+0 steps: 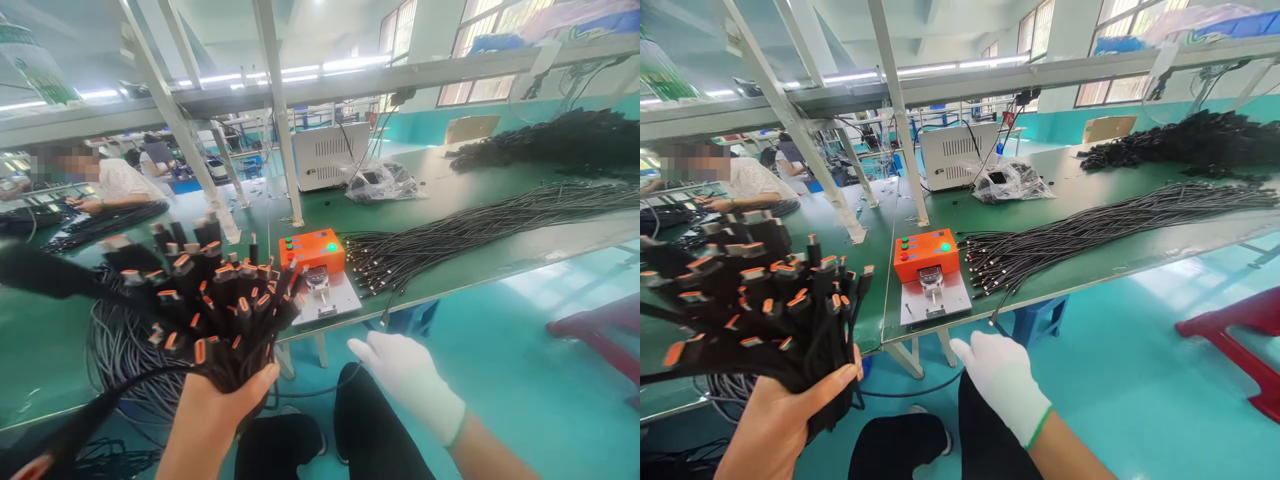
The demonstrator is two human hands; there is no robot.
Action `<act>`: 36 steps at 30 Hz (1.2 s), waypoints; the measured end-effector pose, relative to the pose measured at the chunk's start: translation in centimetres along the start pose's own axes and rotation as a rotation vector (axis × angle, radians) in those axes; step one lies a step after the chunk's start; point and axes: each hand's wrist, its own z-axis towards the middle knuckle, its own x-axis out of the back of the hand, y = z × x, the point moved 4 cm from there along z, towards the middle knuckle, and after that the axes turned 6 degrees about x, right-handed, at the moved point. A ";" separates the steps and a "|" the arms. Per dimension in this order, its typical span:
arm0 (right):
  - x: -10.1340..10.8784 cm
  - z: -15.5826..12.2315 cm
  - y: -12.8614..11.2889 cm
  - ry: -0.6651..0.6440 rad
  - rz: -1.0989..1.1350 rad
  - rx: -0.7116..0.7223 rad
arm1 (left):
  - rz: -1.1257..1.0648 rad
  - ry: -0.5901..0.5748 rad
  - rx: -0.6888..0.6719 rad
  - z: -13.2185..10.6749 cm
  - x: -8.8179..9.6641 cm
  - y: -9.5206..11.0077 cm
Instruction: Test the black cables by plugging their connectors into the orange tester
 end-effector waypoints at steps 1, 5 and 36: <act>0.6 -0.1 -1.0 0.020 -0.045 -0.006 | -0.024 -0.046 0.007 0.2 -0.3 0.0; -1.2 -0.2 -6.9 -0.169 0.550 0.202 | -0.074 -0.107 0.000 0.2 -0.8 0.0; -5.8 1.0 -0.6 -0.152 1.014 -0.238 | 0.041 -0.071 -0.003 0.3 -1.1 0.0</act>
